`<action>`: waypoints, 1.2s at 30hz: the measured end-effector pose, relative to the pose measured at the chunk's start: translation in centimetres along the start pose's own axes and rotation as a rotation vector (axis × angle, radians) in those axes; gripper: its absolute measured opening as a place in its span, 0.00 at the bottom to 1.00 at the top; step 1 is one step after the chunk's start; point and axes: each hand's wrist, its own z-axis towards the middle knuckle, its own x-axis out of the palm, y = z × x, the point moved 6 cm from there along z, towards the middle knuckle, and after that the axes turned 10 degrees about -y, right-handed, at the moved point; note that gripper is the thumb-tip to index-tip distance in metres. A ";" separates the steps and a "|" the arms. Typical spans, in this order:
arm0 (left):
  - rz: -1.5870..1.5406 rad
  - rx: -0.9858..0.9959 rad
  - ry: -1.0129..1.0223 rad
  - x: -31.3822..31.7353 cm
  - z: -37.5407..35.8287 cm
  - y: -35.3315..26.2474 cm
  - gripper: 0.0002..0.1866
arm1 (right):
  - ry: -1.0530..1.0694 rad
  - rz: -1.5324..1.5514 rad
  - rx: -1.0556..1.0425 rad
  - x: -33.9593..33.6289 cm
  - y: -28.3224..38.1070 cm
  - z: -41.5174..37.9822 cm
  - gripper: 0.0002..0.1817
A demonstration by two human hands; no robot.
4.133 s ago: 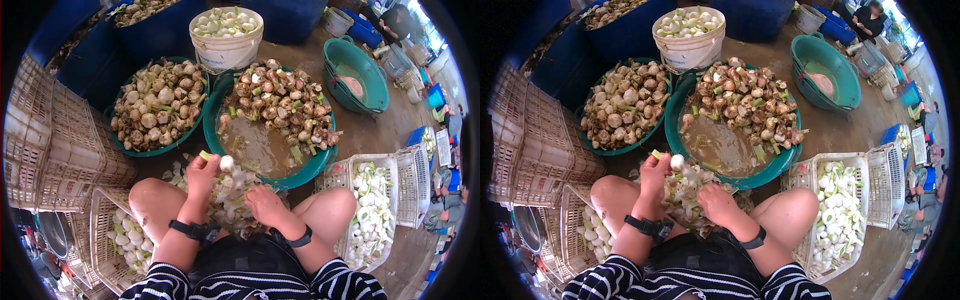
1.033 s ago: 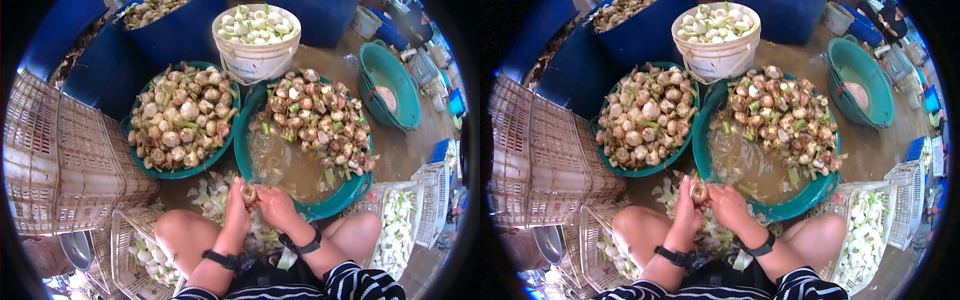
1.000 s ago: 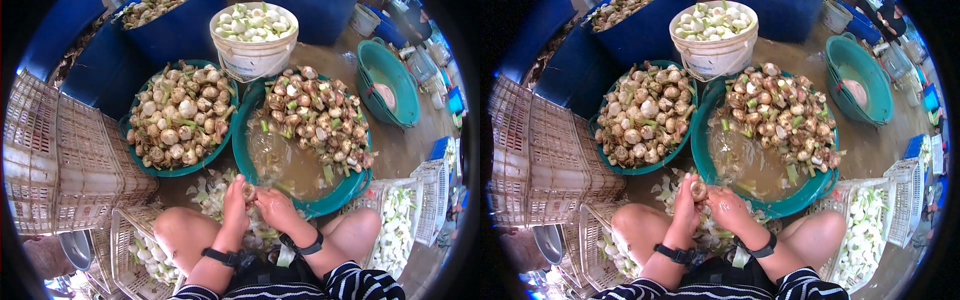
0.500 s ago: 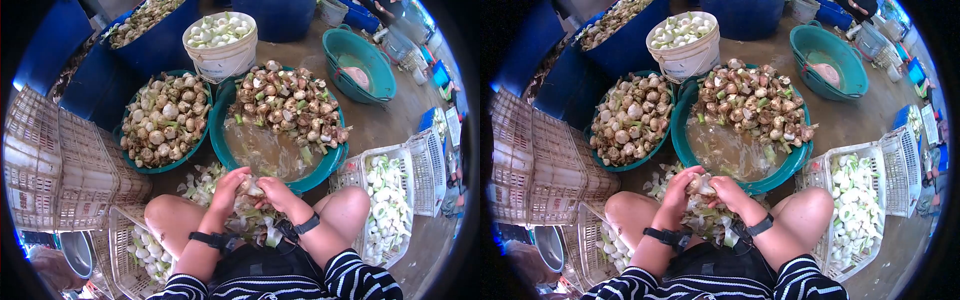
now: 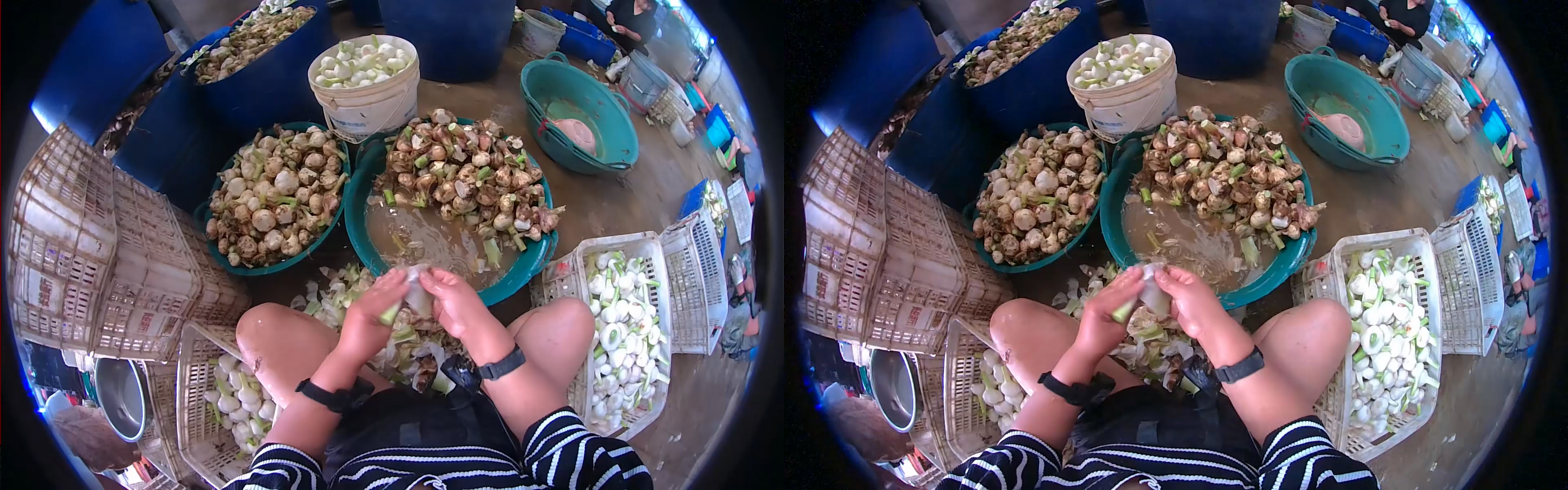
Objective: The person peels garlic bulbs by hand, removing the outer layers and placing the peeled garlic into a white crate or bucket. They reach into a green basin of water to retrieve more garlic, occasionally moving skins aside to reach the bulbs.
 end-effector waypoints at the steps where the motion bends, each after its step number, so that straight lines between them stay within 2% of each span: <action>1: 0.004 0.001 -0.007 0.0 0.0 0.0 0.21 | 0.003 0.097 -0.077 0.4 0.6 -0.6 0.11; 2: -0.481 -0.484 -0.236 -0.6 -0.5 2.5 0.17 | 0.052 -0.028 -0.227 0.2 0.9 -1.5 0.10; 3: -0.971 -0.961 -0.461 0.0 -1.7 4.5 0.13 | 0.064 -0.034 -0.230 -0.5 0.9 -2.3 0.10; 4: -1.102 -1.100 -0.583 -0.5 -2.2 5.2 0.11 | 0.116 -0.217 -0.422 -1.0 1.8 -3.7 0.10; 5: -1.098 -1.095 -0.591 -1.1 -2.4 5.9 0.11 | 0.168 -0.400 -0.611 -1.2 2.9 -4.9 0.10; 7: -1.478 -1.307 -0.601 -0.4 -3.5 7.1 0.15 | 0.164 0.143 -0.625 -2.8 5.2 -5.8 0.10; 8: -1.408 -1.406 -0.578 -0.2 -4.1 7.5 0.16 | 0.195 0.240 -0.649 -3.2 6.8 -6.5 0.10; 9: -1.399 -1.409 -0.577 -0.5 -4.1 7.1 0.16 | 0.058 0.279 -0.602 -3.8 7.5 -6.6 0.09; 11: -1.224 -1.366 -0.620 -1.7 -3.8 6.4 0.16 | 0.064 0.066 -0.512 -3.8 6.7 -5.2 0.14; 12: -1.169 -1.371 -0.662 -2.9 -3.8 6.0 0.15 | 0.112 -0.456 -0.432 -2.7 5.1 -4.6 0.16; 14: -0.996 -1.215 -0.782 -7.6 -5.4 6.3 0.12 | 0.194 -1.408 -0.285 -2.5 2.0 -3.4 0.19; 15: -0.509 -0.899 -0.847 -12.8 -6.3 5.6 0.09 | 0.245 -1.839 -0.223 -3.5 0.8 -2.8 0.20; 16: 0.087 -0.587 -0.719 -16.2 -5.6 1.4 0.05 | 0.117 -1.689 -0.290 -4.5 1.8 -1.3 0.20; 17: 0.032 -0.629 -0.742 -19.9 -6.9 0.3 0.02 | -0.002 -1.534 -0.358 -5.3 3.3 0.1 0.19; 18: 0.095 -0.948 -0.827 -24.5 -11.3 2.4 0.03 | -0.147 -1.483 -0.485 -5.6 6.0 1.1 0.19; 19: 0.291 -0.944 -0.705 -26.6 -12.0 1.0 0.05 | -0.291 -1.419 -0.608 -5.8 9.1 2.2 0.19; 20: 0.751 -0.613 -0.495 -27.8 -12.1 -0.3 0.10 | -0.433 -1.458 -0.777 -5.9 11.8 3.4 0.20; 21: 0.740 -0.958 -0.584 -26.9 -11.6 -2.5 0.18 | -0.578 -1.490 -0.944 -6.2 14.1 5.1 0.21; 23: 0.760 -0.784 -0.595 -26.8 -12.3 -2.4 0.21 | -0.676 -1.655 -1.300 -8.9 15.9 12.3 0.20; 24: 0.637 -0.737 -0.641 -26.5 -12.9 -1.0 0.22 | -0.710 -1.630 -1.312 -8.6 16.3 13.1 0.20; 26: 0.381 -0.686 -0.668 -23.9 -11.2 2.0 0.23 | -0.565 -2.229 -0.554 -9.2 15.4 17.6 0.16; 27: 0.256 -0.694 -0.644 -21.6 -10.1 2.9 0.23 | -0.528 -2.328 -0.728 -8.9 14.1 18.6 0.12; 28: 0.272 -0.607 -0.606 -19.1 -8.1 3.5 0.24 | -0.316 -2.260 -0.589 -8.5 12.4 19.9 0.09; 29: 0.283 -0.535 -0.568 -15.6 -5.7 3.7 0.26 | -0.191 -2.237 -0.687 -6.9 10.3 17.7 0.13; 30: 0.029 -0.749 -0.434 -8.9 -1.2 4.2 0.25 | -0.154 -1.846 -0.541 -7.2 5.0 16.9 0.23; 31: -0.038 -0.892 -0.268 -5.7 0.1 5.4 0.25 | -0.095 -1.554 -0.582 -7.3 2.3 16.6 0.25; 32: -0.070 -0.892 -0.215 -2.7 -0.8 10.0 0.26 | -0.125 -1.457 -0.478 -6.3 0.9 15.0 0.25; 33: -0.163 -1.139 -0.219 -0.2 -0.3 9.3 0.28 | -0.142 -1.346 -0.486 -4.5 0.3 12.6 0.25; 34: -0.298 -1.253 -0.237 1.7 0.7 8.3 0.26 | -0.157 -1.235 -0.491 -2.9 0.1 10.3 0.26; 35: -0.435 -1.366 -0.262 2.9 1.0 7.7 0.25 | -0.114 -1.052 -0.639 -1.4 0.4 8.1 0.24; 36: -0.419 -1.381 -0.267 3.0 0.9 8.3 0.25 | -0.140 -1.084 -0.687 -0.3 0.6 6.2 0.22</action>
